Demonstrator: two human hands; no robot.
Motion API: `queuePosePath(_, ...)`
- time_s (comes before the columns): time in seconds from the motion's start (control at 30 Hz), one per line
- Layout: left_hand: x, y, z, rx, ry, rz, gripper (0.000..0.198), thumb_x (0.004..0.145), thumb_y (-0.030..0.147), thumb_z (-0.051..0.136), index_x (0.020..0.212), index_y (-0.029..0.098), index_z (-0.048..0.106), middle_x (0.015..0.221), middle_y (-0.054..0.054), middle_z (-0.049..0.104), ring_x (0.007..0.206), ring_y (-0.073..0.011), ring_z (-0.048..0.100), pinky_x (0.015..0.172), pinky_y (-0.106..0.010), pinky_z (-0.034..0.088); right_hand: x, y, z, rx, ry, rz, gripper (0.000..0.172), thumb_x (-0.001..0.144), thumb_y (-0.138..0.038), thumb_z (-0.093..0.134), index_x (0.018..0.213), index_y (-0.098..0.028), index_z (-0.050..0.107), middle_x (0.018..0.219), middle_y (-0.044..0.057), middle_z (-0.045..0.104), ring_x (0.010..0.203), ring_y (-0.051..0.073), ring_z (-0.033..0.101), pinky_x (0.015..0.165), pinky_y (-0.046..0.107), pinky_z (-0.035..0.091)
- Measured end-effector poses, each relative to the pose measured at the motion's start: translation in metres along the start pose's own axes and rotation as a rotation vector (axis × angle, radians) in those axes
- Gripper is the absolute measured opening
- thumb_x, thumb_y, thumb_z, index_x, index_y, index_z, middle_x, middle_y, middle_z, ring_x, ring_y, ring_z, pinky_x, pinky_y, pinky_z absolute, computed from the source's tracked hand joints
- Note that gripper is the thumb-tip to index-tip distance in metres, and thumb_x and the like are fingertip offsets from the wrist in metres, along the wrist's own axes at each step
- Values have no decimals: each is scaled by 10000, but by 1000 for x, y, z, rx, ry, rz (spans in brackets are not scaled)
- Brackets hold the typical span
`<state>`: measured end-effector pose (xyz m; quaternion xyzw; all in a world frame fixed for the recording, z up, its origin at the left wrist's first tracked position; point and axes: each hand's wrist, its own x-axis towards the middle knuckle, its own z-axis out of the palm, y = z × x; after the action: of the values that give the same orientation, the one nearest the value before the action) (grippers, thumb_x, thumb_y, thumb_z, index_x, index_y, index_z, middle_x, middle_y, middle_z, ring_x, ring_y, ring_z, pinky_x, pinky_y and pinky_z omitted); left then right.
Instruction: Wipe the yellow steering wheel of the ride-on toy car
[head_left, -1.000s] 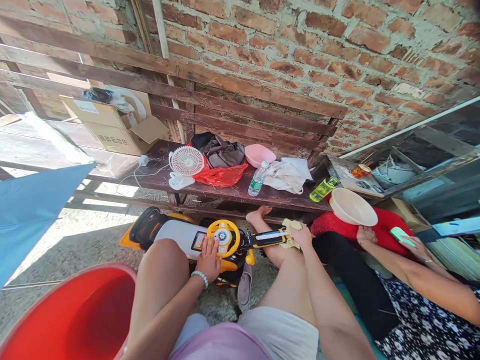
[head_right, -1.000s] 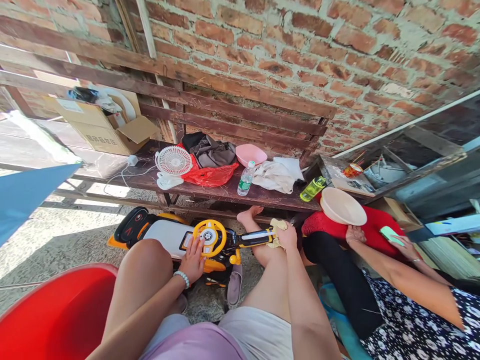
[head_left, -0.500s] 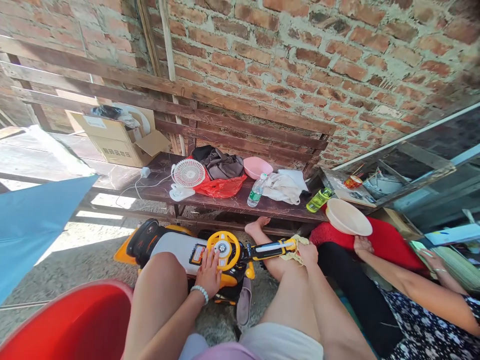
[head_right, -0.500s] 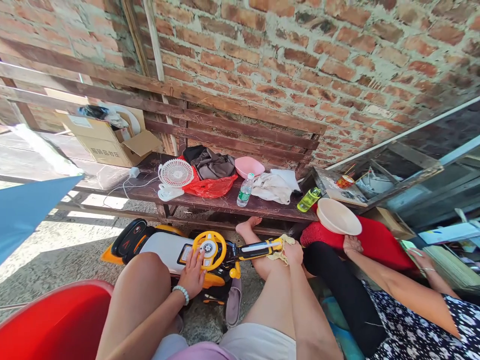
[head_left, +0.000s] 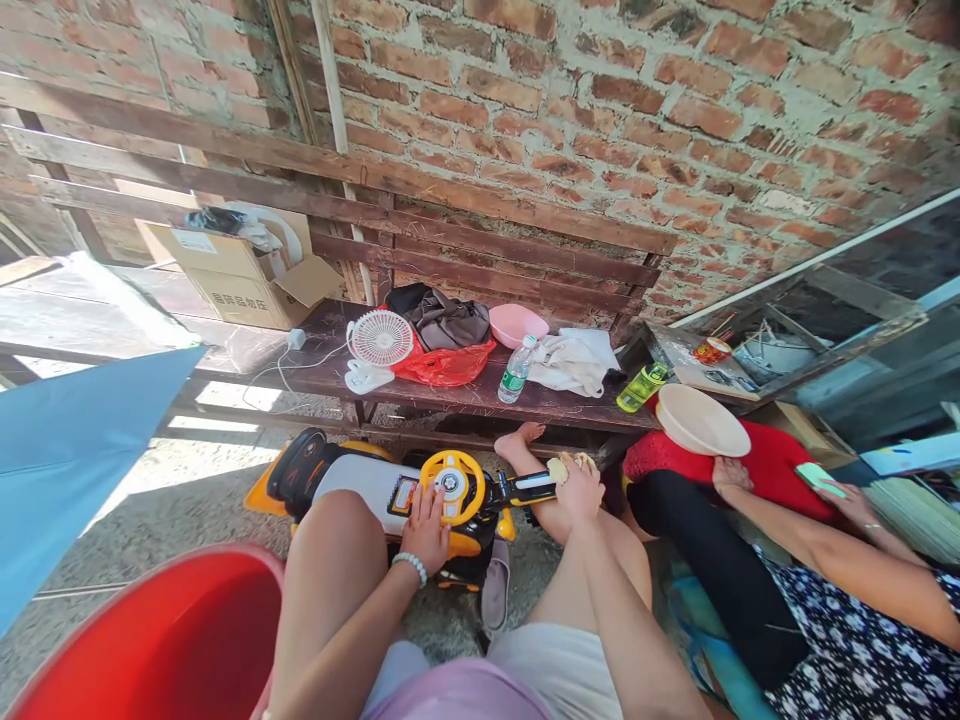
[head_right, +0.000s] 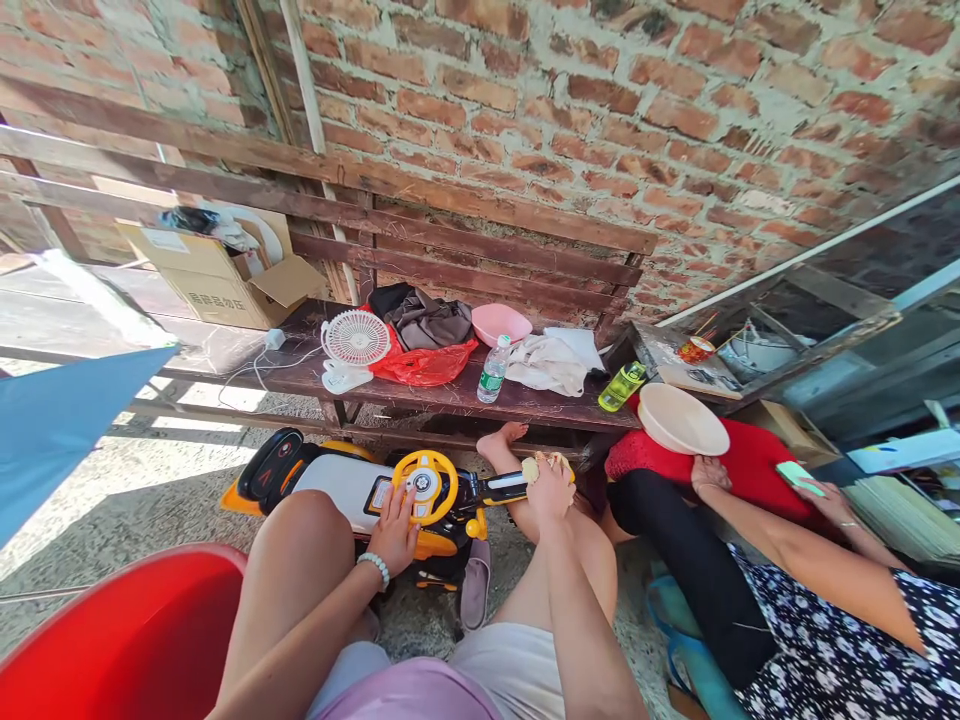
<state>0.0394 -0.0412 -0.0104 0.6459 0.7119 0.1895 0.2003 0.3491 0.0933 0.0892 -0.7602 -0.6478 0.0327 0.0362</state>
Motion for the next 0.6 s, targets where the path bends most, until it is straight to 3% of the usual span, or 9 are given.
queuePosePath(0.1,0,1,0,-5,-7,-15,719,970,225,492,1669,95,385,1792,-185,229,1680,-384,93,1265,-582,365,-2,-8,1,17,-53,-30,432,996,-249,534,1390,-255,712,1371,145,692,1328,340,535,999,432,469)
queuePosePath(0.2,1,2,1,-14,-11,-40,721,986,263,505,1678,110,372,1801,-173,204,1684,-384,51,1256,-568,386,-8,-15,5,88,-50,-167,396,982,-235,543,1313,-228,761,1297,141,730,1304,325,547,1076,421,430)
queuePosePath(0.33,2,2,0,-28,-32,-46,725,990,280,524,1682,125,369,1805,-157,201,1687,-371,40,1281,-561,348,-41,-40,35,405,65,-295,326,841,-195,633,1120,-212,800,1257,140,735,1280,316,560,1137,427,415)
queuePosePath(0.4,1,1,-1,-28,-40,-42,731,983,259,526,1683,118,367,1807,-160,192,1687,-370,44,1292,-561,325,-63,-54,57,697,107,-212,278,765,-246,672,1021,-229,778,1199,115,743,1196,301,610,1081,425,478)
queuePosePath(0.5,1,-2,0,-33,-31,-25,736,970,230,510,1682,109,370,1804,-161,204,1686,-370,61,1297,-563,315,-83,-60,78,1048,146,32,329,747,-417,673,1007,-222,727,1056,89,761,995,265,699,914,387,569)
queuePosePath(0.6,1,-5,3,-45,-6,3,747,951,224,506,1677,103,381,1798,-164,222,1684,-378,73,1297,-586,310,-73,-35,68,1169,239,311,470,767,-601,646,1027,-212,684,928,67,761,851,246,731,745,328,584)
